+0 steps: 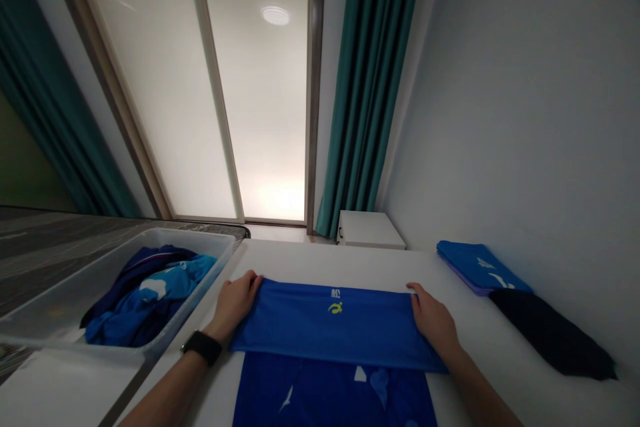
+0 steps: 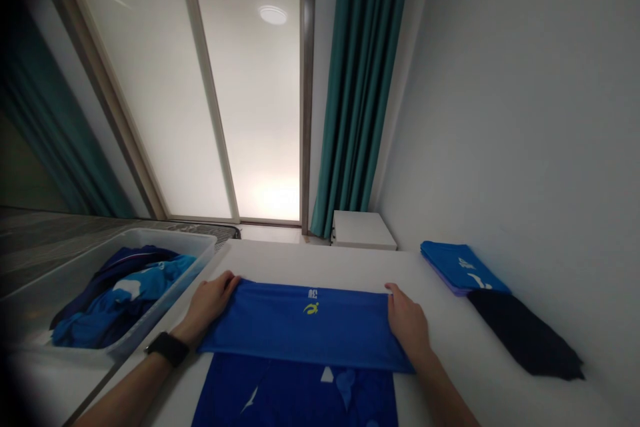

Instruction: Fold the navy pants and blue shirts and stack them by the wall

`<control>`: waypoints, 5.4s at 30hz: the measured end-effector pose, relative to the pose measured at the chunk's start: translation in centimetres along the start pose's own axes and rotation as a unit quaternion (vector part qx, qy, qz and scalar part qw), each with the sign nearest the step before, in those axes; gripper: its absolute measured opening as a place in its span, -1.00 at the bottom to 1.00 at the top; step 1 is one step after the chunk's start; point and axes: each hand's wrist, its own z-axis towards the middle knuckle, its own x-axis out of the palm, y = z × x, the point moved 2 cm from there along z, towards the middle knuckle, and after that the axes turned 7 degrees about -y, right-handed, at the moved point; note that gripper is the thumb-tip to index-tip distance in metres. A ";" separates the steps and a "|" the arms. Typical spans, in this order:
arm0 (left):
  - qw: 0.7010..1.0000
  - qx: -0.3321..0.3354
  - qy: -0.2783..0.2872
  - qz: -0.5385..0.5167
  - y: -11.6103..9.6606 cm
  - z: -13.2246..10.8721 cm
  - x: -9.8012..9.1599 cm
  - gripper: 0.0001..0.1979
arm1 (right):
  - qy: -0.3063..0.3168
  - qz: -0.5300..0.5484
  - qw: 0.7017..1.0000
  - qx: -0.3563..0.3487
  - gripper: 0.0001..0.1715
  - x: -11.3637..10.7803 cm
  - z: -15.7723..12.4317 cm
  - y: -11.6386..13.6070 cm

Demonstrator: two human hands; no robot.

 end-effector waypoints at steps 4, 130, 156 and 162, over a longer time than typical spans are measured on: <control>0.989 -0.037 -0.028 -0.138 0.8 0.1 0.8 -0.72 | 0.001 -0.025 1.000 0.002 -0.50 0.4 -0.1 0.2; 0.977 0.208 0.032 0.019 -1.9 1.6 3.8 -0.44 | 0.137 -0.047 0.981 -0.132 -0.18 3.3 1.6 9.4; 0.989 0.137 0.045 -0.036 0.5 8.3 2.1 -0.78 | 0.000 0.003 0.993 -0.116 -0.57 5.1 8.2 0.5; 0.983 0.127 0.069 -0.113 1.0 8.3 1.6 -0.84 | 0.013 0.029 0.991 -0.133 -0.72 4.9 9.4 -0.9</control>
